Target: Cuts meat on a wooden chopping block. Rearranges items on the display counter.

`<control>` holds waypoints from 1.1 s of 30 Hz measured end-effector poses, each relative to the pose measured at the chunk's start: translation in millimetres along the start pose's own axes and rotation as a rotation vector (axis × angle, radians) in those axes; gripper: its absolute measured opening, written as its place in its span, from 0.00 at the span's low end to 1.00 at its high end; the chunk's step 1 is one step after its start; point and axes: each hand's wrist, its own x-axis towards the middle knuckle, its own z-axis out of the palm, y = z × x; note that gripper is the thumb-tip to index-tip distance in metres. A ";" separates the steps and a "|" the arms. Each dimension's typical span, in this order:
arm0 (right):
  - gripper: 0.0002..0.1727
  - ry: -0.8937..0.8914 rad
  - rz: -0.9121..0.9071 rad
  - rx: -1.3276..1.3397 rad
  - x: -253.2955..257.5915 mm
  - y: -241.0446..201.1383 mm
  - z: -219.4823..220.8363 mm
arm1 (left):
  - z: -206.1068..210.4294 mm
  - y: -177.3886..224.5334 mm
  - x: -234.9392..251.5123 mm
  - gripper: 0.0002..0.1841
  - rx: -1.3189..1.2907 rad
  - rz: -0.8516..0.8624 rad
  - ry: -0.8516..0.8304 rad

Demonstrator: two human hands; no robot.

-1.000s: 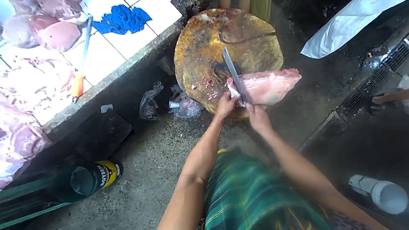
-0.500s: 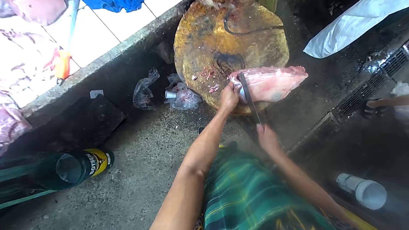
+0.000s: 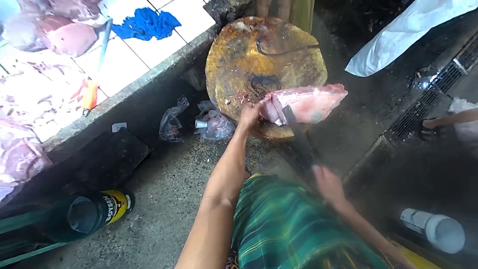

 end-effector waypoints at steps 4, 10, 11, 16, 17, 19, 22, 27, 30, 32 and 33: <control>0.34 0.164 -0.183 0.132 30.9 -44.5 -1.8 | 11.5 -11.0 0.8 0.28 0.136 -0.031 -0.009; 0.36 0.578 -0.784 0.379 53.0 -136.6 -85.5 | 10.2 -11.4 -0.4 0.20 0.192 -0.039 0.016; 0.37 0.653 -0.968 0.517 55.2 -157.6 -106.3 | 10.4 -12.5 1.1 0.20 0.198 -0.045 0.012; 0.38 0.660 -1.357 1.024 83.6 -214.4 -114.3 | 8.2 -13.7 4.7 0.20 0.190 -0.055 0.000; 0.40 0.655 -1.186 0.876 95.9 -183.8 -74.3 | 8.8 -15.7 4.4 0.20 0.196 -0.057 -0.005; 0.40 0.497 -0.652 0.370 107.0 -109.0 9.3 | 5.5 -14.0 5.2 0.20 0.231 -0.053 -0.011; 0.42 0.005 -0.037 -0.026 118.8 -94.5 34.6 | 3.1 -6.6 -2.1 0.23 0.276 -0.055 0.018; 0.45 -0.203 0.066 0.023 120.5 -109.1 -1.4 | 10.2 4.1 -3.4 0.24 0.390 -0.126 0.032; 0.45 -0.174 0.031 0.137 98.1 -127.0 -35.8 | 2.4 2.6 -12.3 0.23 0.370 -0.168 0.069; 0.40 0.018 -0.161 0.196 73.6 -145.4 -63.9 | -1.1 -0.9 -11.4 0.22 0.331 -0.142 0.104; 0.37 0.121 -0.302 0.238 60.6 -155.3 -78.6 | -2.3 -3.9 -11.1 0.21 0.322 -0.136 0.109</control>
